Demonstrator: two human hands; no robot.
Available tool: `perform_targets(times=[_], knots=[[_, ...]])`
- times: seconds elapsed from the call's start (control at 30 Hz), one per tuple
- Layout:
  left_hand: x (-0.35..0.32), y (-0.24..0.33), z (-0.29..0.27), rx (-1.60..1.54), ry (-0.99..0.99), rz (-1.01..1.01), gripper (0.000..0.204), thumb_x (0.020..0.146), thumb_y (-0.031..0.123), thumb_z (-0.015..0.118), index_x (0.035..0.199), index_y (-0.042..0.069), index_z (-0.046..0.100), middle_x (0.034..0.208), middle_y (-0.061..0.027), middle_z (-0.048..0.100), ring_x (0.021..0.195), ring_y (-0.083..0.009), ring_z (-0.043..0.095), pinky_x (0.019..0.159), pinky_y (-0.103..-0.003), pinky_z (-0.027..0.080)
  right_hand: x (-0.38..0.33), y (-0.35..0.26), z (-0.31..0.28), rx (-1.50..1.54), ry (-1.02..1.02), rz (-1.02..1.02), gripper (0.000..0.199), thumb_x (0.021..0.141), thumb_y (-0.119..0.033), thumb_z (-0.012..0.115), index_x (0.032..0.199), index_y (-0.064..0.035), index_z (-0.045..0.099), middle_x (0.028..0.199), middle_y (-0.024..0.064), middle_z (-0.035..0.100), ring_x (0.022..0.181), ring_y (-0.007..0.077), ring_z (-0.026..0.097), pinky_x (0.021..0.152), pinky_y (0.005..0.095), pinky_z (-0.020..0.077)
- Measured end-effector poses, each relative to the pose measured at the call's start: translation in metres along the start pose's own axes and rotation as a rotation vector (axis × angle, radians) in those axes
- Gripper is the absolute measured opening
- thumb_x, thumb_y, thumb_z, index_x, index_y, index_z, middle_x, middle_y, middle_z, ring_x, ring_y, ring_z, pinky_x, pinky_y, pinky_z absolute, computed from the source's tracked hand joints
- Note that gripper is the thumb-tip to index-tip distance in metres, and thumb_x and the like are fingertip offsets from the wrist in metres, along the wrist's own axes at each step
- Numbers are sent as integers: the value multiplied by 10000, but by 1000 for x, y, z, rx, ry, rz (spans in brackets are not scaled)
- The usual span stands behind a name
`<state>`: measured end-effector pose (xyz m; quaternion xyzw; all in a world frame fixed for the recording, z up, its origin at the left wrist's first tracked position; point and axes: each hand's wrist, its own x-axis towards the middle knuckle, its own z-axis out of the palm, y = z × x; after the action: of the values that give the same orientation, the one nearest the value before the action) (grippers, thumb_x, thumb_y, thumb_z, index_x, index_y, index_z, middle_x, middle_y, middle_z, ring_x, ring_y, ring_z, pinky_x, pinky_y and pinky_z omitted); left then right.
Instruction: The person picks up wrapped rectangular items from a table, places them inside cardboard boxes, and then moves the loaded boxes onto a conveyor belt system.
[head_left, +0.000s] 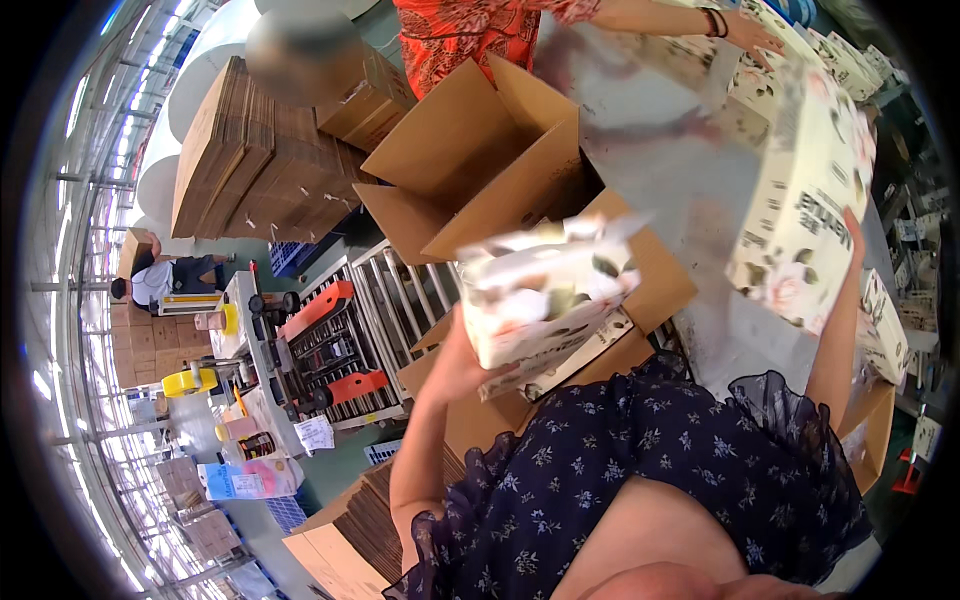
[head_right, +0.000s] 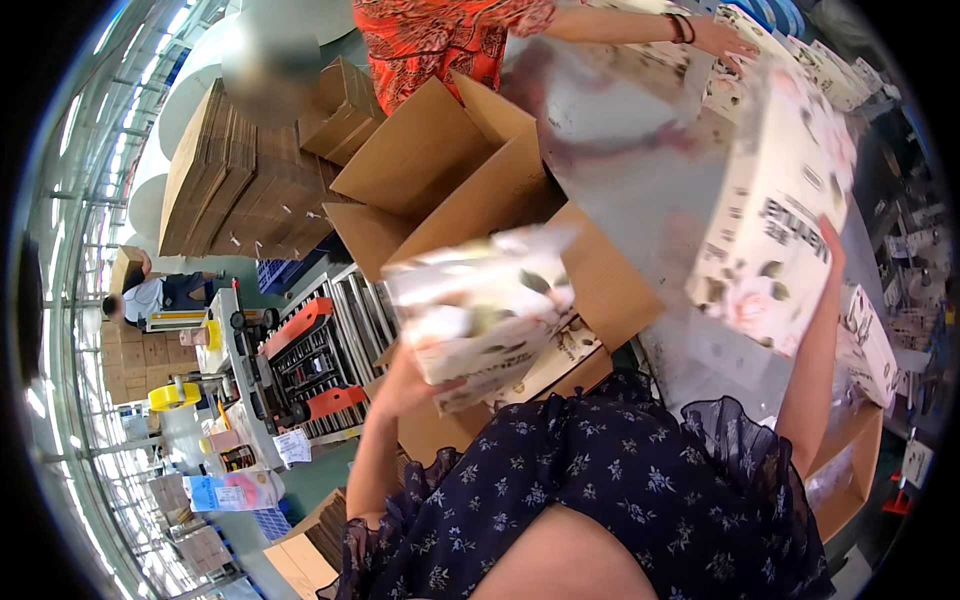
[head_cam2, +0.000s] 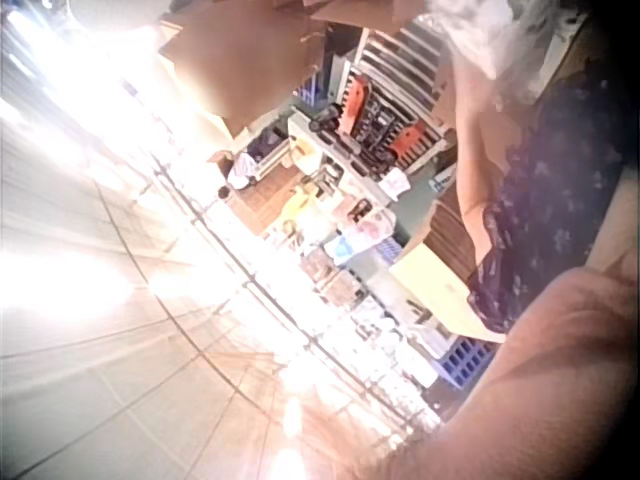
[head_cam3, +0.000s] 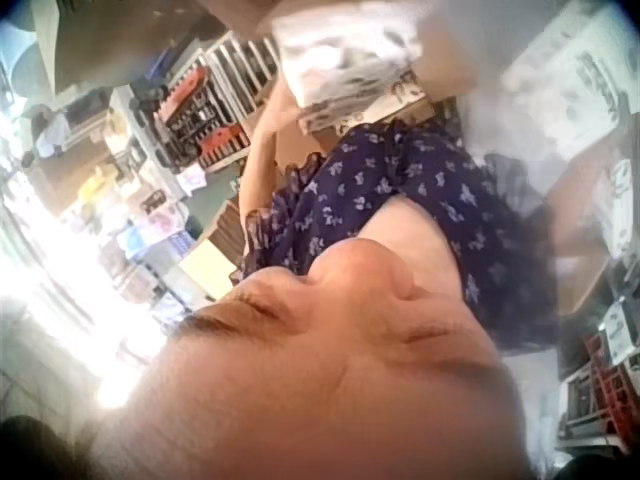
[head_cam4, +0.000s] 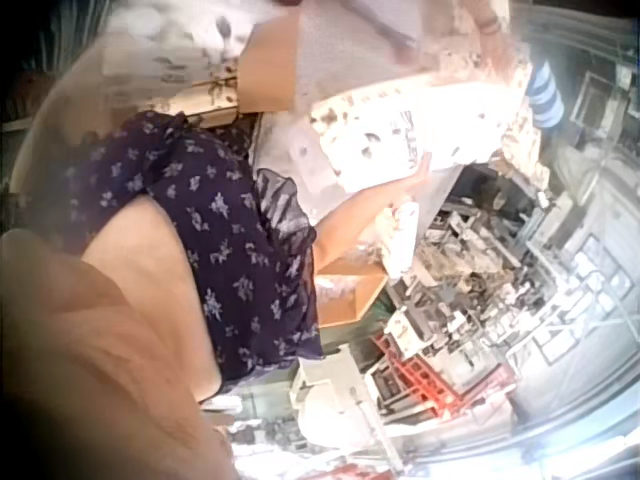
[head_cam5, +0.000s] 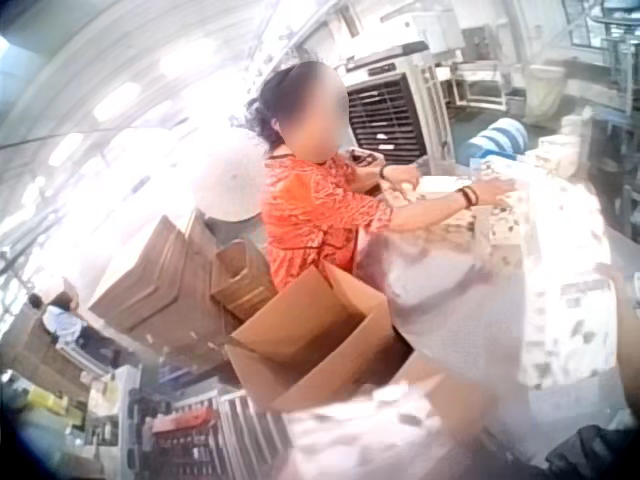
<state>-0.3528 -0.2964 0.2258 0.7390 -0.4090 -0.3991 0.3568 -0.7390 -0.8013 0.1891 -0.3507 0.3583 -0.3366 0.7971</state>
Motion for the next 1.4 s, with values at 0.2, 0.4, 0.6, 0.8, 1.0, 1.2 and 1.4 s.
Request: perform_targets(times=[0.2,0.4,0.6,0.8,1.0,1.2,1.4], knots=[[32,-159,110,563,-322,33,792,806,505,740,1387,45,459,1346,-245,512,1256,-433,463,1088,-473,357,-33,45,175,-452,-442,-99,663,726,-63,753,1329,38,498,1175,172,660,999,269,682,888,377,564],[90,-292,166,526,-332,-279,667,897,475,558,1318,-39,506,1325,-319,506,1244,-442,489,1067,-460,382,-79,250,314,-1009,-1485,-1042,958,680,-274,794,1526,-344,351,959,94,572,834,293,633,725,396,528],[70,-287,184,631,-536,-204,521,892,367,538,1160,-72,624,1160,-325,610,1129,-431,583,995,-443,452,-41,387,222,-1602,-1349,-1148,617,843,-236,639,1434,-216,462,1155,108,578,1117,309,539,940,437,420],[49,-159,125,371,28,-78,468,887,237,630,1277,-18,583,1221,-252,627,1187,-415,564,1011,-460,444,-23,233,92,-1493,-756,-688,323,852,-240,664,1142,-98,658,1010,110,661,939,272,619,807,404,494],[113,-209,172,695,-279,-258,821,931,229,607,1568,46,122,1647,-178,23,1503,-399,82,1192,-561,182,-116,125,-169,-1459,794,-446,165,836,-73,599,944,-129,711,812,105,690,710,257,666,637,377,510],[161,-287,196,1008,-663,-342,935,892,324,656,1569,28,83,1645,-180,-72,1481,-495,-18,1207,-558,149,-207,97,-268,-1707,1044,-168,323,809,-75,673,1128,-123,660,1169,135,604,1110,349,559,946,443,480],[154,-187,162,517,-543,-319,712,905,356,623,1460,-9,364,1395,-279,485,1292,-423,477,1090,-435,403,-131,114,-270,-1656,901,-396,647,788,-50,671,1403,-117,480,1257,151,545,1158,378,522,1030,445,425]])
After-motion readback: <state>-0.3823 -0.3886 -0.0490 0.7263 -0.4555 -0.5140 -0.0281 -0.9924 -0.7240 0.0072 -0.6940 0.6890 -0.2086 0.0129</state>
